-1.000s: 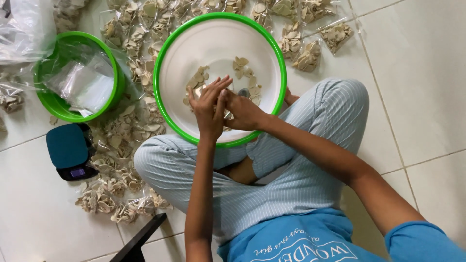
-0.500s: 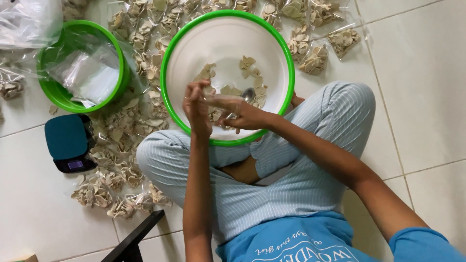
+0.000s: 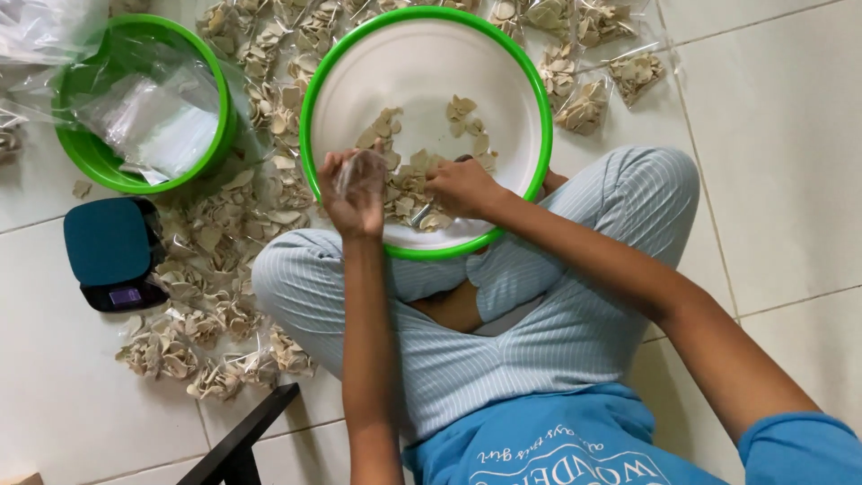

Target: Packaging small pieces of dried food into plastic bags and weighing them on a digital scale.

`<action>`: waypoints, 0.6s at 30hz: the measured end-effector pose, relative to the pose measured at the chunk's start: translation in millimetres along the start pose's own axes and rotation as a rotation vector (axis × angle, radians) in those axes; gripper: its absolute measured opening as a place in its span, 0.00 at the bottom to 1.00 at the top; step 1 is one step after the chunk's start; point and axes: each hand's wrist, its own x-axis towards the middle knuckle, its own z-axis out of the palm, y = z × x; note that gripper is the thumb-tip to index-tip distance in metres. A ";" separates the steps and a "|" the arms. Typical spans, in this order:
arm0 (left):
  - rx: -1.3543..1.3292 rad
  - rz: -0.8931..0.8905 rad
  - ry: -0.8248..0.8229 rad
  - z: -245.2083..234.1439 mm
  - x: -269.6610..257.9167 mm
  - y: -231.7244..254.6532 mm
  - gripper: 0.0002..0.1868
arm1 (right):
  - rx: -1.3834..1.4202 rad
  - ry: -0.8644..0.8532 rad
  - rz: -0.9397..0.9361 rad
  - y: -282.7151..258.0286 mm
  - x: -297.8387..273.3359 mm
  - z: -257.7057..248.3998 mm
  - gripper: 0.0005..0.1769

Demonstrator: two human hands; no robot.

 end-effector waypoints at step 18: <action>-0.252 -0.142 0.200 -5.4 0.4 -18.2 0.09 | -0.029 -0.305 -0.288 32.2 0.4 26.2 0.19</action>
